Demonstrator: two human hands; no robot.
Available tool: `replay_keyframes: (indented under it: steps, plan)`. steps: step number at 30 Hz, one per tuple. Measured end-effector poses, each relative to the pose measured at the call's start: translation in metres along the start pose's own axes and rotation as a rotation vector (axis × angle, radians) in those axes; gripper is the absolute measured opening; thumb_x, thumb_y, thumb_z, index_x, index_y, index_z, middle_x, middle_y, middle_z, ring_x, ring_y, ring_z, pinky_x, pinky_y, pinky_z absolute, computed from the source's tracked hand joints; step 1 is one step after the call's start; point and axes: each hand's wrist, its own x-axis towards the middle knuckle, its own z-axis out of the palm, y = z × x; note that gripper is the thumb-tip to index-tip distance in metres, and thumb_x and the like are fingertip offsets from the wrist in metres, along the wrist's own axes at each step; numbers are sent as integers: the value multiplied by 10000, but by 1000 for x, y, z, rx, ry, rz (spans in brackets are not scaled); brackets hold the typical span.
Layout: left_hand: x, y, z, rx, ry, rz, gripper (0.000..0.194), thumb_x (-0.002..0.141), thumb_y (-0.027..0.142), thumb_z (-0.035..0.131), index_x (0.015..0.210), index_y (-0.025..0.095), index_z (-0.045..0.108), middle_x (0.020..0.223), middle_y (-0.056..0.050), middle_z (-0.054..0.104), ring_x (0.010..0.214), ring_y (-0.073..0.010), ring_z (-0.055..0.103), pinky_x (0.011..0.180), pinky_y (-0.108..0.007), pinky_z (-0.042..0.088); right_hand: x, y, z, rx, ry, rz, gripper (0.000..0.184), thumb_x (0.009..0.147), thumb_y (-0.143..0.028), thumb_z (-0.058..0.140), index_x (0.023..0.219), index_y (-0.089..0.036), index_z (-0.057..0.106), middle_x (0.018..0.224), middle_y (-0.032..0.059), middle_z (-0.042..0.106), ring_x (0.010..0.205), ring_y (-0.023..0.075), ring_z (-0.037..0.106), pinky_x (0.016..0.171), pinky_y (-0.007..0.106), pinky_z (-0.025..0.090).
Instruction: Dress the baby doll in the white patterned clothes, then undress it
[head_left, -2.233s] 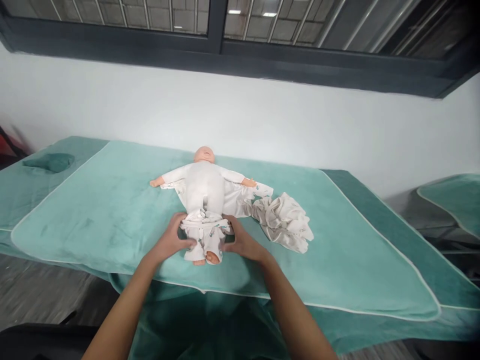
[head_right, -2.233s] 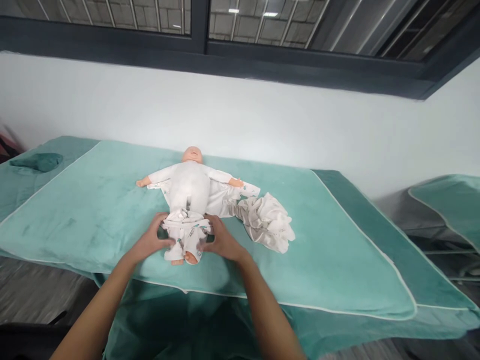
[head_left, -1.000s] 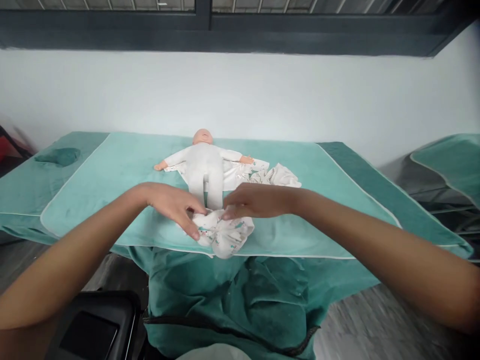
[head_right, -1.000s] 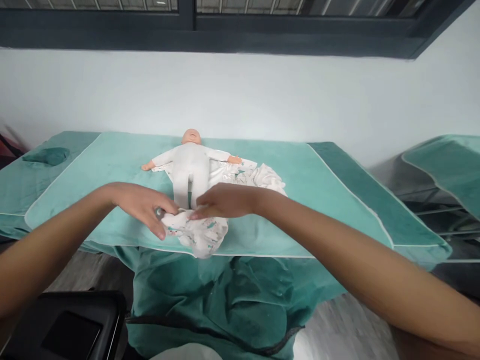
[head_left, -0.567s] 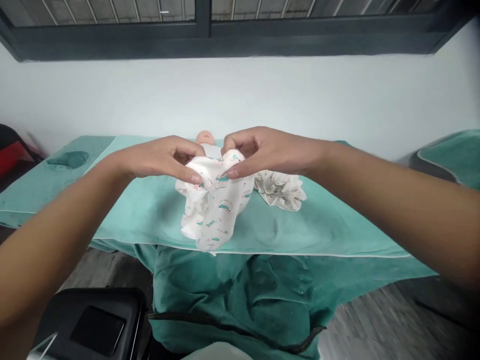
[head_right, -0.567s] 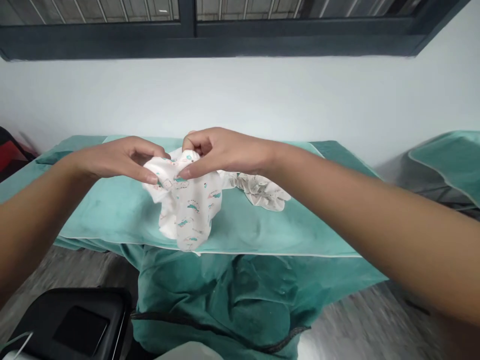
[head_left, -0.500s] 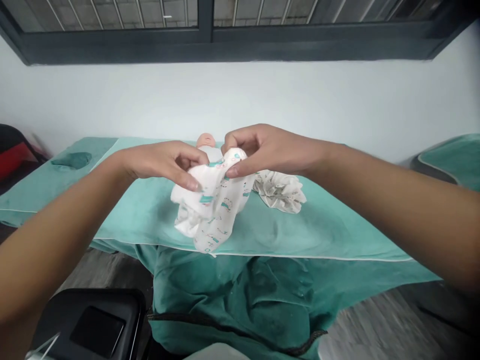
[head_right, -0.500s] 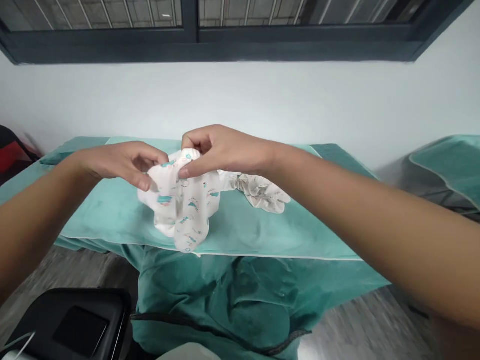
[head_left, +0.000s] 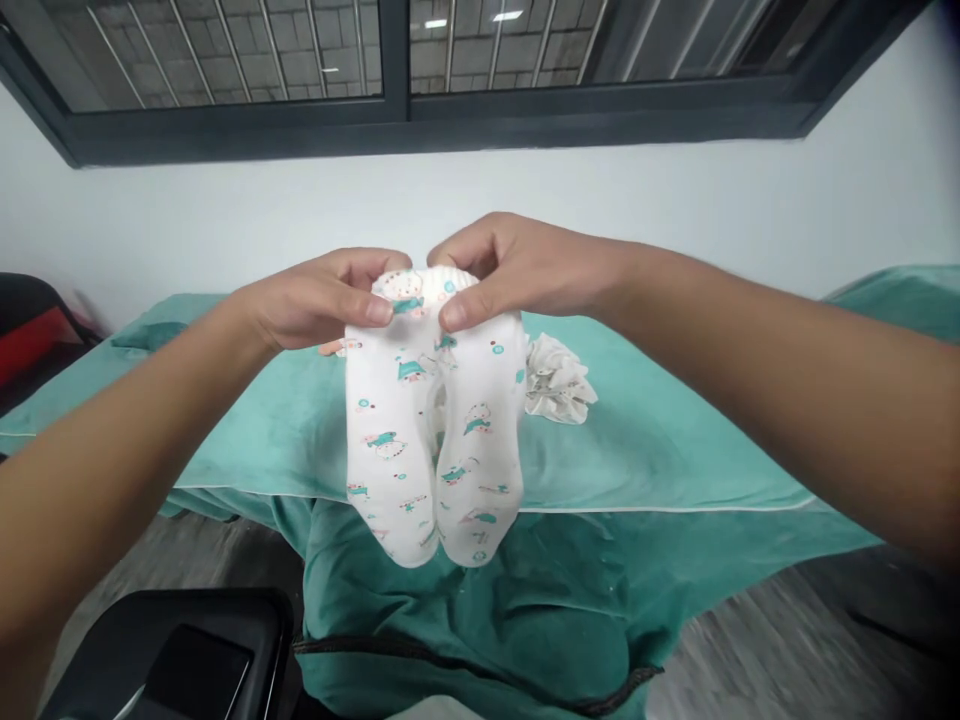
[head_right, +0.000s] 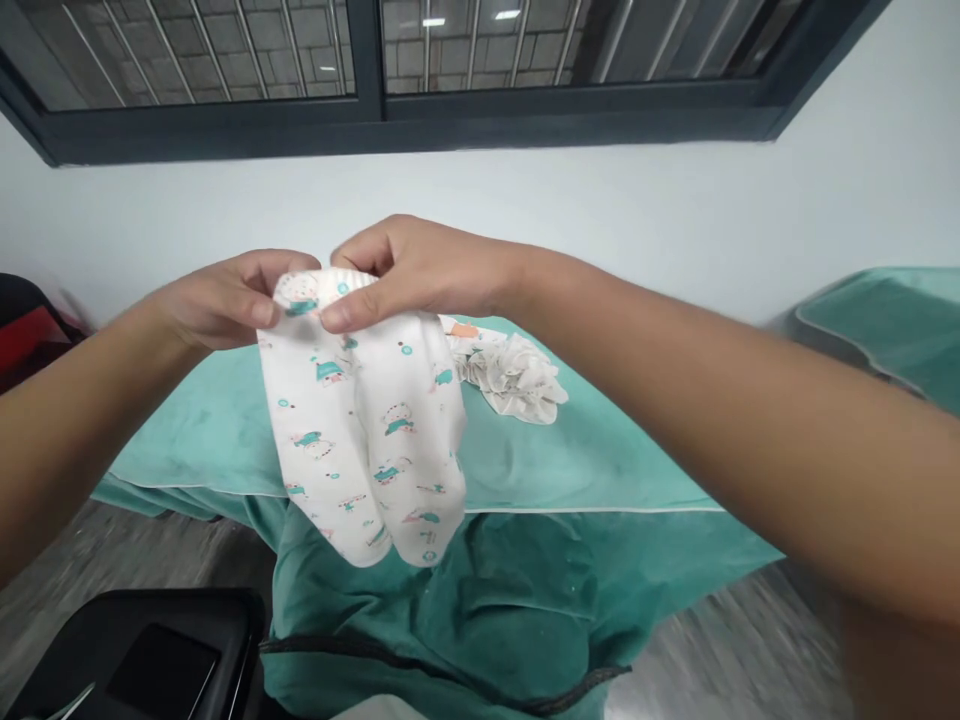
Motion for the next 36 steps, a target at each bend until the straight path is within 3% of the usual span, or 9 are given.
replay_keyframes:
  steps: [4,7,9,14,20,24,28,32,36]
  plan:
    - [-4,0,-7,373,-107,-90,417,699,589,755,716,201,604,657,-14,546,693,-203,609,633,-314,455,-15,20,-10,-294,28,173,413,688,-559,846,682,-187,667,634,-47,577,619,110,583,569,236,443]
    - [-5,-6,-5,543,-269,-96,394,734,596,716,697,213,629,665,-6,557,672,-185,576,631,-285,420,-28,46,-17,-474,-11,208,407,652,-593,844,714,-218,700,738,-20,646,718,165,625,647,296,492]
    - [-3,-13,-5,611,-277,-72,387,758,600,684,703,219,642,703,-14,583,700,-191,580,657,-285,423,-37,61,-23,-558,-45,218,421,667,-631,813,741,-230,708,795,3,666,754,188,635,665,320,498]
    - [6,-31,-11,667,-1,-28,383,802,579,639,745,201,667,920,-54,635,850,-213,613,766,-304,446,-51,75,-41,-627,33,288,535,768,-746,671,634,-233,604,638,-17,562,593,147,536,574,299,437]
    - [14,-25,-5,522,339,-124,339,867,503,638,760,183,604,725,-31,568,745,-190,581,699,-325,434,-46,57,-38,-416,285,336,579,820,-754,625,622,-217,543,612,0,520,599,140,504,581,310,423]
    - [22,-11,5,242,498,93,301,920,446,628,1044,175,586,893,-42,625,899,-211,649,802,-353,486,-21,37,-18,-122,472,221,492,846,-667,678,713,-212,547,702,14,560,714,155,577,674,312,492]
    - [31,-6,12,24,402,433,546,897,391,675,1365,260,427,1254,-48,596,1238,-271,589,1011,-449,470,22,24,1,263,481,15,430,839,-611,722,932,-214,582,898,31,645,883,179,636,787,325,560]
    - [38,-49,10,119,614,443,778,745,246,792,1417,296,405,1441,-56,500,1408,-288,448,1153,-436,394,76,54,18,537,484,-80,484,869,-665,640,1017,-207,582,949,45,675,978,193,666,826,319,580]
    - [37,-149,8,226,874,135,555,824,148,594,1364,202,481,1376,-94,573,1337,-266,518,1173,-460,392,125,134,45,473,460,47,535,904,-607,616,1237,-199,522,1119,82,699,1044,202,664,870,362,580]
